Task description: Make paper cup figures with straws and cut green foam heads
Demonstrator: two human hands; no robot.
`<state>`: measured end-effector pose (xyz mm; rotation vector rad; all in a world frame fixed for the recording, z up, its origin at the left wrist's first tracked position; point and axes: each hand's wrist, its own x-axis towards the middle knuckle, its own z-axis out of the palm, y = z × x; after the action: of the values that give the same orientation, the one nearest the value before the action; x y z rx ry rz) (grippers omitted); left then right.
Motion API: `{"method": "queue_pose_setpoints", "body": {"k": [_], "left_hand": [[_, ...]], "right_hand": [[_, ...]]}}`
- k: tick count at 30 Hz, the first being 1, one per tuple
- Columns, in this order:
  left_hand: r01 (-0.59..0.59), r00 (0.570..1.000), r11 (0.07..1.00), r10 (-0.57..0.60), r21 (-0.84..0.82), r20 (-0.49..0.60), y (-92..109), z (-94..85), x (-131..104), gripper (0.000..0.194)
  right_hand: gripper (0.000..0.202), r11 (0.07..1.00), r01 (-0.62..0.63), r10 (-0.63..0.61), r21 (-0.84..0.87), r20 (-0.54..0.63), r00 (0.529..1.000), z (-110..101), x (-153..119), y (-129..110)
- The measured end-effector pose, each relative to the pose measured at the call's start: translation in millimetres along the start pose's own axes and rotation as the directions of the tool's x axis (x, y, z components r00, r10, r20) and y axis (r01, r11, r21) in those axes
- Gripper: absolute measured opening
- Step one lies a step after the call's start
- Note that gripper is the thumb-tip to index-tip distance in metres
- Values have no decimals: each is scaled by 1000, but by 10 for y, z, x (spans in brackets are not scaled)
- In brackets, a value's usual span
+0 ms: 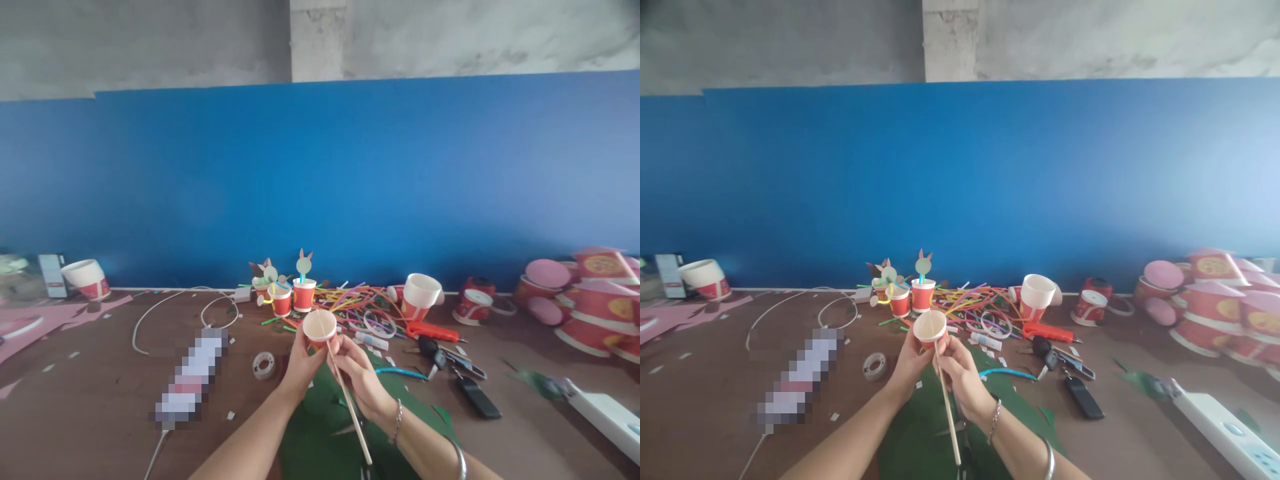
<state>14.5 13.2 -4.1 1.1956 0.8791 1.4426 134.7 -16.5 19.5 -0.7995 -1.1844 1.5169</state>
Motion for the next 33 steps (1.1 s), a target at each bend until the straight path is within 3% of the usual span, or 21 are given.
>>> {"method": "queue_pose_setpoints", "body": {"k": [8, 15, 19, 33], "left_hand": [[-6, 990, 999, 13, 49, -139, -101, -53, 60, 58], [-8, 998, 1000, 10, 22, -69, -119, -83, 73, 78], [-43, 997, 999, 41, -21, -68, -121, -93, 76, 77], [-33, 998, 999, 32, -20, -45, -165, -122, 93, 81]], "right_hand": [[25, 981, -194, 193, -14, -70, 979, 25, 11, -18], [17, 972, -234, 232, -22, -48, 971, -12, 39, -75], [15, 965, -262, 262, 12, 8, 965, -15, 25, -108], [16, 953, -303, 303, -4, -24, 953, -5, 36, -102]]}}
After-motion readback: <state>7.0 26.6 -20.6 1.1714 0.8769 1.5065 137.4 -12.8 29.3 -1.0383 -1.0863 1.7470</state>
